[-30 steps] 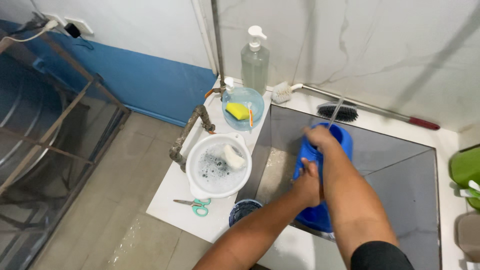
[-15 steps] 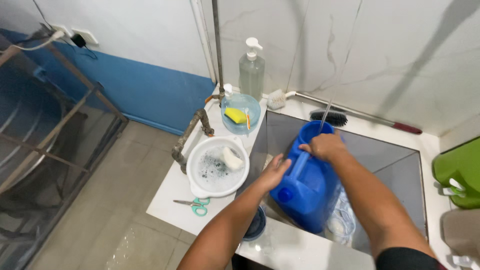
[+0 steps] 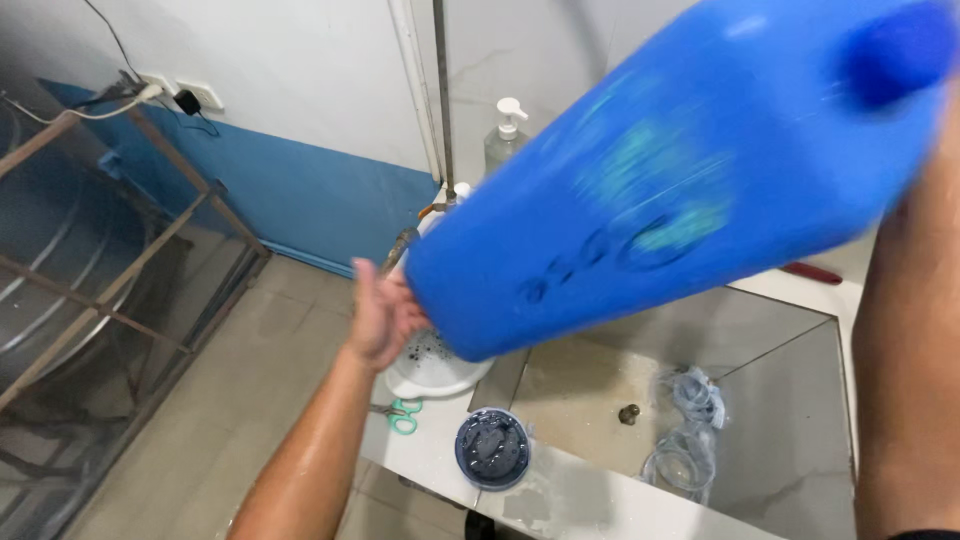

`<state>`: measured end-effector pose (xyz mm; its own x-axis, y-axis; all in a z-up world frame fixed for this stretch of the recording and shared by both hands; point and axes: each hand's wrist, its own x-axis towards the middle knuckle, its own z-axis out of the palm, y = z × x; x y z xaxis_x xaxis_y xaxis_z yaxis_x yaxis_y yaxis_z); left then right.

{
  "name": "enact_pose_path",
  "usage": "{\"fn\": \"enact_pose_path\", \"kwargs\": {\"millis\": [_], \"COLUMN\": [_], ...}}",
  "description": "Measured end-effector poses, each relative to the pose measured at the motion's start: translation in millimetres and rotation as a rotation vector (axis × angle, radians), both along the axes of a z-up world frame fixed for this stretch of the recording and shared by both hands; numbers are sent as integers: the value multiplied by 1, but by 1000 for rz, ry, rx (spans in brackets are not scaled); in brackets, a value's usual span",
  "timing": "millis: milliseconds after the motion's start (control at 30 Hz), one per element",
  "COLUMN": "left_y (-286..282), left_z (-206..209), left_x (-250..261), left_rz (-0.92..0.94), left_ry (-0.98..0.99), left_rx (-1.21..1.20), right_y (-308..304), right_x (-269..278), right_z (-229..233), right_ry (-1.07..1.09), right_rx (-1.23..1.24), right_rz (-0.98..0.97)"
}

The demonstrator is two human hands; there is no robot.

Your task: The person washes a large blue plastic container in a sink. They remove the cap, rinse the container under running water, scrub the exterior with a sponge, and rinse it again. The person then places the container on the counter and rinses the cap separately.

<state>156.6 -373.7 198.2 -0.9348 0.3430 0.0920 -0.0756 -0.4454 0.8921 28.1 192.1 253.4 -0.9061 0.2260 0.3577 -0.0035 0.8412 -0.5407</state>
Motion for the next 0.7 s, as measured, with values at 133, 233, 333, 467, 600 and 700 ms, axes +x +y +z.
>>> {"fn": "enact_pose_path", "kwargs": {"millis": [133,233,333,467,600,700], "left_y": [8,44,59,90,127,140], "left_z": [4,-8,-8,16,68,95], "left_x": [-4,-2,5,15,5,-3], "left_rz": [250,188,32,21,46,65], "left_ry": [-87,-228,-59,322,485,554], "left_rx": [-222,-281,-236,-395,-285,-312], "right_y": [-37,-91,-131,-157,-166,-150], "right_x": [69,127,173,169,140,130], "right_z": [-145,-185,-192,-193,-192,-182], "right_ry": [-194,-391,-586,-649,-522,-481], "right_rx": [-778,-1374,-1752,-1861,-1758,-1738], "right_rz": [-102,-141,-155,68,360,346]}}
